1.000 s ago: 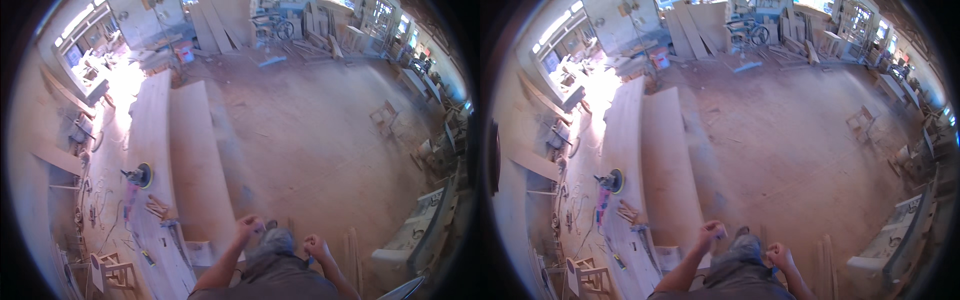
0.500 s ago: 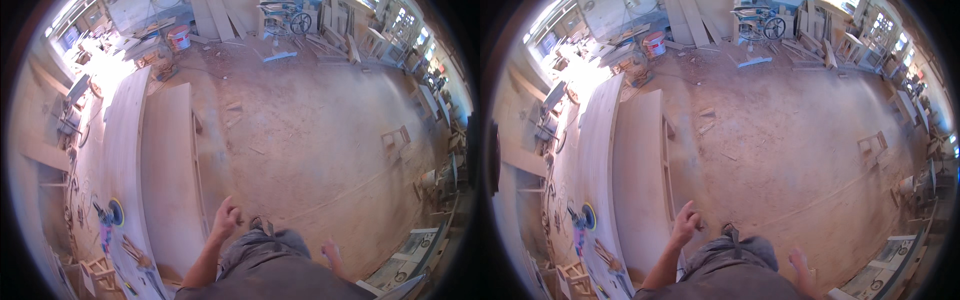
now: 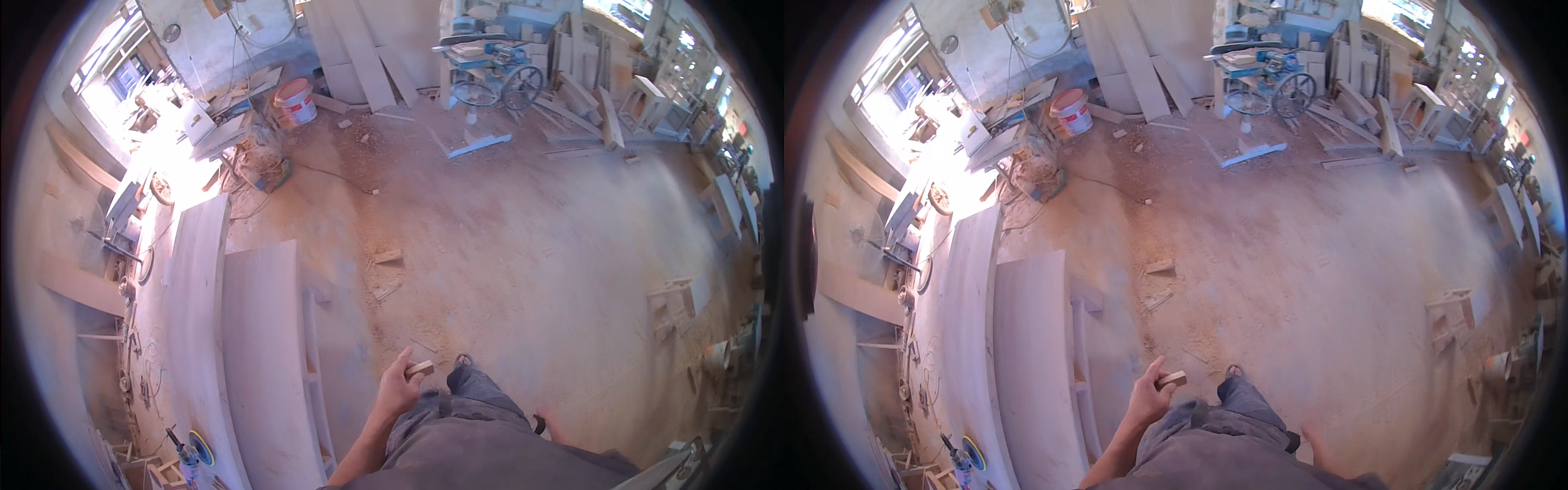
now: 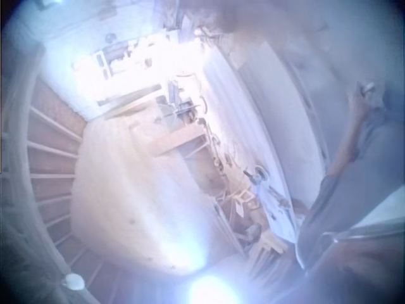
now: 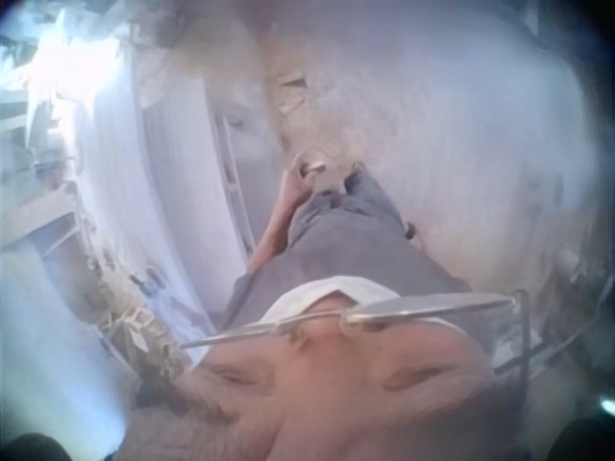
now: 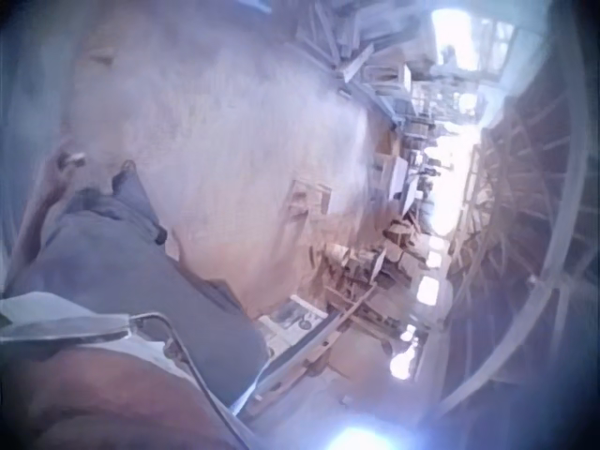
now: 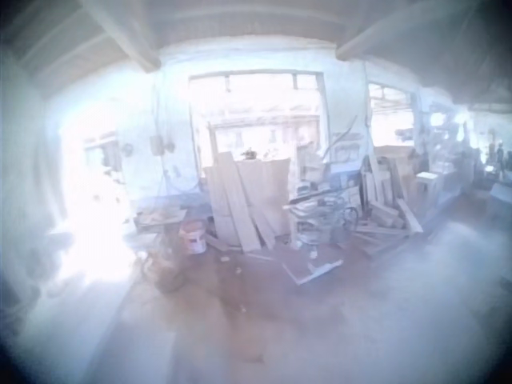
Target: The person applies filler from a bucket to a crack in a wooden plank and then uses a hammer and chisel to drive small wood pieces into the gap.
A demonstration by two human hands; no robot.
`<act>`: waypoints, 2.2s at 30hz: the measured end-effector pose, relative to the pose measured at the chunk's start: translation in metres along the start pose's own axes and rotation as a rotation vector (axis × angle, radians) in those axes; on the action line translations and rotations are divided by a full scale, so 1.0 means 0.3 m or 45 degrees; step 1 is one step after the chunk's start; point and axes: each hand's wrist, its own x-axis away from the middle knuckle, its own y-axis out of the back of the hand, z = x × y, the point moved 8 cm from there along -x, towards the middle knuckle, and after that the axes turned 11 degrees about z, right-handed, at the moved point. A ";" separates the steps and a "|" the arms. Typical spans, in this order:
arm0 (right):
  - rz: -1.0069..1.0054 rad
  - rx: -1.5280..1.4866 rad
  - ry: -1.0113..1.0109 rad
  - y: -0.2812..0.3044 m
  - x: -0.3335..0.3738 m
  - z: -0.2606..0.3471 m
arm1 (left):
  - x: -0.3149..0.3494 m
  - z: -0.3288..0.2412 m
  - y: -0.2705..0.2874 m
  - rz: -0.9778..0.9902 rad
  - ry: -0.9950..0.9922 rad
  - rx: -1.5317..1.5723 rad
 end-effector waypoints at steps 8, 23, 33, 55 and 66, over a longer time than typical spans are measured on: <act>0.925 0.118 1.521 0.434 -0.093 2.427 | -0.695 -0.121 0.372 -0.184 0.100 0.116; 0.622 -0.260 1.099 0.775 -1.023 3.564 | -2.291 -0.386 1.040 0.102 -0.038 0.329; 0.642 -0.054 1.171 0.888 -1.780 4.657 | -2.965 -0.208 2.064 -0.778 0.270 0.208; 0.240 0.084 0.178 0.707 -2.781 6.054 | -5.341 0.771 3.540 -1.204 0.444 2.217; 0.307 0.234 0.222 0.651 -3.035 6.576 | -5.693 0.895 3.741 -1.355 0.473 2.450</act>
